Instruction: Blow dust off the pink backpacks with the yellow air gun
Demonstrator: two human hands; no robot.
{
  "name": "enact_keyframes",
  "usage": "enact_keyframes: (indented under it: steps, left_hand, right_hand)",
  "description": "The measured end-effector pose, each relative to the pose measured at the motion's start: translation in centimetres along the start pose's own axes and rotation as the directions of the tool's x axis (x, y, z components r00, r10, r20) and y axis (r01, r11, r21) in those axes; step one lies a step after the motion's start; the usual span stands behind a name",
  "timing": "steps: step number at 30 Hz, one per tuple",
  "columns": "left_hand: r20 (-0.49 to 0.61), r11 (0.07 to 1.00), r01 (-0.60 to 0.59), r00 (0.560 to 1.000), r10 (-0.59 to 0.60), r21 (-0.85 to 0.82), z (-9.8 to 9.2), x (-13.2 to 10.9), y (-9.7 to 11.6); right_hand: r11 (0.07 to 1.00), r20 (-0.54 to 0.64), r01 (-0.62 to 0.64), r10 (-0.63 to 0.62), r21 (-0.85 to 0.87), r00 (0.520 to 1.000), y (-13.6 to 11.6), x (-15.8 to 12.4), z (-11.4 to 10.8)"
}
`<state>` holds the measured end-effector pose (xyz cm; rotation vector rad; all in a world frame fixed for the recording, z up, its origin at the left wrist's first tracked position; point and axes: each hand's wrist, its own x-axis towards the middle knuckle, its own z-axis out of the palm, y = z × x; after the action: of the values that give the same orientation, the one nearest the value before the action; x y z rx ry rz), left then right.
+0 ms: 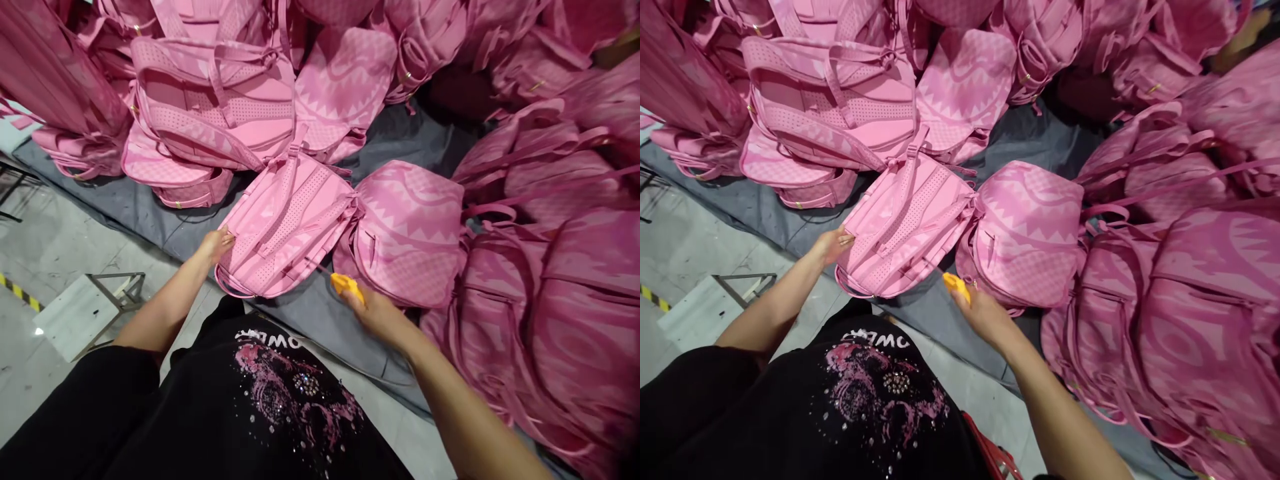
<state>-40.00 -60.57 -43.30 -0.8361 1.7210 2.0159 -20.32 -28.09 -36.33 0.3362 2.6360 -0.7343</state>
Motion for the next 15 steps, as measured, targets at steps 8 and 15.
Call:
enact_keyframes:
  steps: [8, 15]
  left_hand:
    - [0.35, 0.947, 0.304, 0.903, -0.25, -0.107, -0.5, 2.2, 1.4]
    - [0.697, 0.866, 0.499, 0.615, -0.369, 0.019, -1.1, 5.4, -0.1]
  right_hand:
    - [0.926, 0.098, -0.327, 0.349, -0.186, 0.932, -5.6, -4.6, 10.7]
    - [0.92, 0.002, -0.364, 0.368, -0.143, 0.93, -12.5, 0.2, 14.9]
